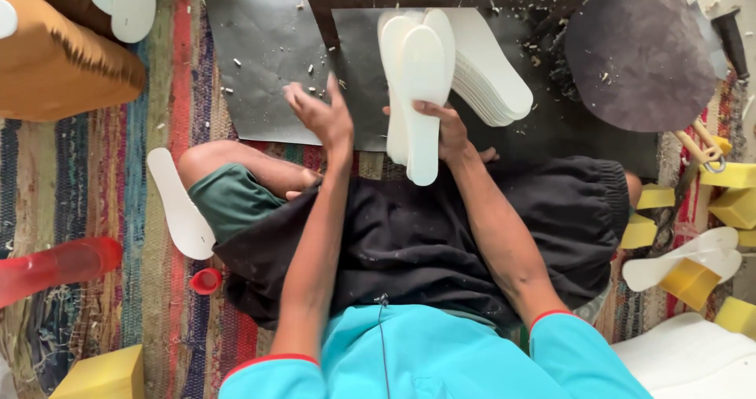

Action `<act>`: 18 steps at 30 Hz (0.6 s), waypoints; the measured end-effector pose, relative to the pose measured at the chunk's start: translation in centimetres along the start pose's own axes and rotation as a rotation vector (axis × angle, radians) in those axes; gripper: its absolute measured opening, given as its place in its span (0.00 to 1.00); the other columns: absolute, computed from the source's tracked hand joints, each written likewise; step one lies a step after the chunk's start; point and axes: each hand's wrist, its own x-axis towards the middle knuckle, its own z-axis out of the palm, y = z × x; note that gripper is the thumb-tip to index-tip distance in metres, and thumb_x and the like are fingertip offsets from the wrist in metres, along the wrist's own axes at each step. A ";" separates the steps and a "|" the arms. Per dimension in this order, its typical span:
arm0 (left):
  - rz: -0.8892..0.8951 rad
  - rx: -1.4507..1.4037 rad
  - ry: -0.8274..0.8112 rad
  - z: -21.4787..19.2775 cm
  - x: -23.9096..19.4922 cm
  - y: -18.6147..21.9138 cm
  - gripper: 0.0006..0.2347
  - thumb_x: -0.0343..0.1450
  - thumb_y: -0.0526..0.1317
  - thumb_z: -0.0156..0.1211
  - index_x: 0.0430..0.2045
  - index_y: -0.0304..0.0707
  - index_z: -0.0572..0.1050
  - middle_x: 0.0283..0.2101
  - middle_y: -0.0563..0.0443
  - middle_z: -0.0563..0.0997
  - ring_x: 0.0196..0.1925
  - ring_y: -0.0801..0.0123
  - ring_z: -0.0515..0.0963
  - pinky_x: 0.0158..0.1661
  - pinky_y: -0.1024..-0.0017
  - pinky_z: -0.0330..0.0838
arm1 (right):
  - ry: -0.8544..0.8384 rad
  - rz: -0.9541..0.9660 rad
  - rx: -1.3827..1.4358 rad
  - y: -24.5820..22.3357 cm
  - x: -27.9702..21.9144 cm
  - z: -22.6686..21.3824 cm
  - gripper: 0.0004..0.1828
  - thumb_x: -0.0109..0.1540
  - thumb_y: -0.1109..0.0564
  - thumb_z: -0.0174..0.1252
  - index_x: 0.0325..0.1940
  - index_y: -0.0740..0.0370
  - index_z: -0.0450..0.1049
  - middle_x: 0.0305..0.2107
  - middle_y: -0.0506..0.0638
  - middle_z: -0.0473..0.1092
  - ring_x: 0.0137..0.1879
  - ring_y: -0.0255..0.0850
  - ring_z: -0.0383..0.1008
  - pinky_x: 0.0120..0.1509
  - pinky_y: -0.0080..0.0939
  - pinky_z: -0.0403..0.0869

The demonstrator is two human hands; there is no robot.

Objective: The person sorts and stacks white shoe insoles in a production area.

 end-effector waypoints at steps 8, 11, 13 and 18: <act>0.220 0.161 -0.193 11.9 -1.0 -4.0 0.38 0.71 0.48 0.61 0.68 0.16 0.50 0.74 0.22 0.49 0.78 0.37 0.48 0.72 0.44 0.49 | -0.174 -0.019 0.103 0.9 -0.5 -0.9 0.49 0.54 0.48 0.68 0.74 0.72 0.58 0.60 0.65 0.67 0.60 0.58 0.75 0.59 0.53 0.78; 0.298 0.069 -0.333 7.9 -2.0 -0.8 0.27 0.73 0.45 0.60 0.61 0.20 0.61 0.69 0.25 0.59 0.73 0.39 0.57 0.70 0.49 0.58 | -0.185 -0.092 0.134 0.9 -1.5 -1.8 0.47 0.51 0.46 0.69 0.69 0.71 0.63 0.55 0.60 0.68 0.54 0.53 0.75 0.54 0.48 0.78; 0.304 0.052 -0.408 4.3 -0.4 3.0 0.21 0.75 0.45 0.59 0.55 0.23 0.67 0.65 0.27 0.65 0.69 0.41 0.64 0.66 0.52 0.64 | -0.209 -0.138 0.174 0.2 -1.3 -1.7 0.46 0.51 0.45 0.69 0.67 0.71 0.65 0.52 0.57 0.68 0.51 0.49 0.75 0.52 0.44 0.77; 0.136 0.549 -0.598 -0.6 3.2 3.2 0.30 0.71 0.55 0.62 0.53 0.20 0.66 0.61 0.27 0.68 0.66 0.42 0.70 0.63 0.55 0.70 | -0.195 -0.136 0.175 0.2 -0.7 -1.4 0.46 0.49 0.43 0.71 0.64 0.72 0.67 0.49 0.56 0.67 0.48 0.46 0.74 0.50 0.43 0.76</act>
